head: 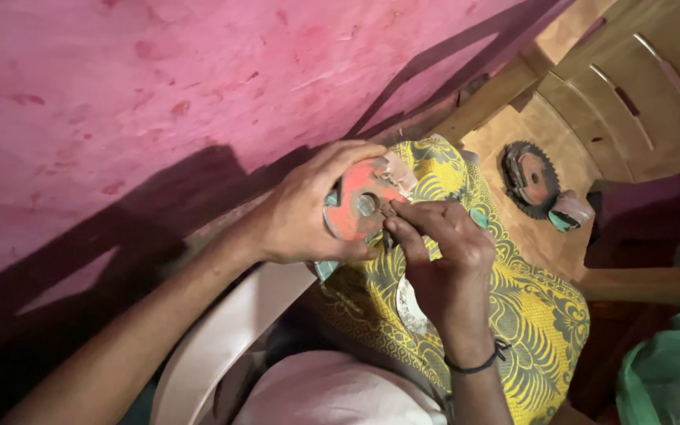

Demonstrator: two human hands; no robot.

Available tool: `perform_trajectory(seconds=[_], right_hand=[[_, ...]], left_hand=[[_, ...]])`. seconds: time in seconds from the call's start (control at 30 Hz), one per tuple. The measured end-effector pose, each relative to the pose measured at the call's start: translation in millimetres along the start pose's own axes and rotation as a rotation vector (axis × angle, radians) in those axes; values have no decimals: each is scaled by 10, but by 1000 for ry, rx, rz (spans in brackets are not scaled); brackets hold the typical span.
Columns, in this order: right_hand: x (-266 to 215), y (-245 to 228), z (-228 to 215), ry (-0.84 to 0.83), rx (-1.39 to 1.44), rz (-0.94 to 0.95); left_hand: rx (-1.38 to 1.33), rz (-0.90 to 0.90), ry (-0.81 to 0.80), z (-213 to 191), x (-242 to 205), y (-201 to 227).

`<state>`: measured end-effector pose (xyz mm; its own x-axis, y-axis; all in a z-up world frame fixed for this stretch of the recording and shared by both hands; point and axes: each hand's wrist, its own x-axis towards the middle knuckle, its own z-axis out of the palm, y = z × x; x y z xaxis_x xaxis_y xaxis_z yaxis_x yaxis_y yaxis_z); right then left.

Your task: The person winds a thin wire around a red component by hand, repeatedly guiding and tightening the wire around the object while holding it.

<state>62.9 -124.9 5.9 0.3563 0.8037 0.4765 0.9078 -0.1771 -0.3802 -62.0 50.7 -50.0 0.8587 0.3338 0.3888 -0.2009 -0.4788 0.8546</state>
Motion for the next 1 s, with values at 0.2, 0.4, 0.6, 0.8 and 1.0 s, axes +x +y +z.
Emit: perform_trajectory(seconds=[0.2, 0.4, 0.6, 0.8, 1.0], right_hand=[[-47, -84, -48, -64, 29, -47], [123, -270, 91, -91, -177, -28], [220, -308, 91, -93, -177, -85], [195, -384, 69, -124, -128, -91], [291, -415, 82, -113, -149, -37]], left_hand=[[9, -31, -59, 59, 19, -29], [24, -9, -68, 57, 43, -44], [25, -30, -13, 66, 54, 9], [-32, 18, 36, 98, 15, -7], [3, -30, 38, 0, 95, 81]])
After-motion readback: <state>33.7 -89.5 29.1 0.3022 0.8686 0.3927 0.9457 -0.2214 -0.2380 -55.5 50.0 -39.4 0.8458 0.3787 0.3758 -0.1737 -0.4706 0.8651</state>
